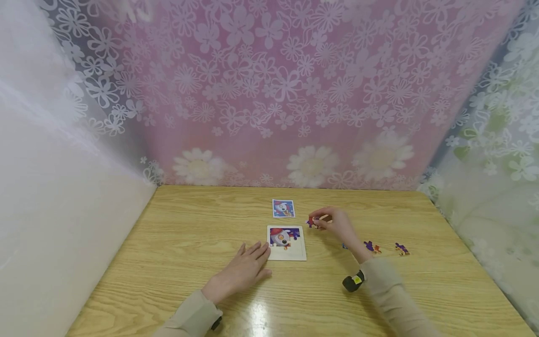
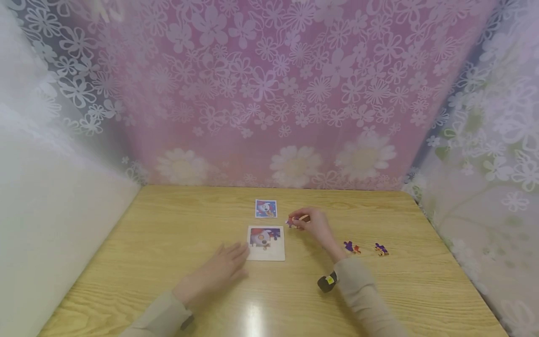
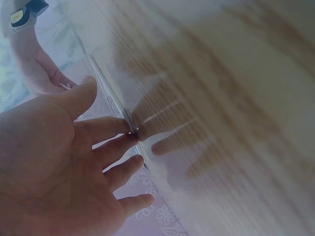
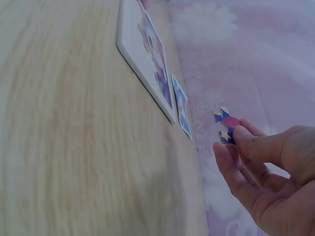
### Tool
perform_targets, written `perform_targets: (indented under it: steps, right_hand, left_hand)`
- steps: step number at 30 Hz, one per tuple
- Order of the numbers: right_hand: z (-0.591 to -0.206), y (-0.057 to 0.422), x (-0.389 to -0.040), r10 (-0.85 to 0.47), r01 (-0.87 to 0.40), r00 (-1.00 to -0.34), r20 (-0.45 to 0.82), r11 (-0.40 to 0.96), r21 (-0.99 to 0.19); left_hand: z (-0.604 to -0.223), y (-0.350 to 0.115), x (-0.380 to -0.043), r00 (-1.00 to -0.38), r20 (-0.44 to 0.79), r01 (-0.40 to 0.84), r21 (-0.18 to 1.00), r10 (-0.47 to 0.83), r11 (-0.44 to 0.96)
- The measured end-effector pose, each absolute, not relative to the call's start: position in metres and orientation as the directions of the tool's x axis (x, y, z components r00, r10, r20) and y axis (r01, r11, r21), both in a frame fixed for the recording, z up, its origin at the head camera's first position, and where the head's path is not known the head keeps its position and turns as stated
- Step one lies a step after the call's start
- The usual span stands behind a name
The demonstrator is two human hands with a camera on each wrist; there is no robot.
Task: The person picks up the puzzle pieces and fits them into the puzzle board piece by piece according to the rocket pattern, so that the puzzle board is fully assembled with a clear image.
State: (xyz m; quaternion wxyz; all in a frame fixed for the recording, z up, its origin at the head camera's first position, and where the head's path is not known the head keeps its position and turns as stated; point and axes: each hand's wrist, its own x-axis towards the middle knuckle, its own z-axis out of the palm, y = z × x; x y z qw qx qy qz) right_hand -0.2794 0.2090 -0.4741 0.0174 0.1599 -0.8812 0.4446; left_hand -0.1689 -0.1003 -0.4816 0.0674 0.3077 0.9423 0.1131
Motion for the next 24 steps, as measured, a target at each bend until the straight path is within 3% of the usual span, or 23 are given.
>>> perform_targets:
  steps: [24]
  right_hand:
    - [-0.488,0.163,-0.266,-0.403,-0.319,-0.915,0.029,0.677,-0.663]
  left_hand:
    - [-0.485,-0.101,-0.171,-0.798,-0.042,0.576,0.239,0.601,0.782]
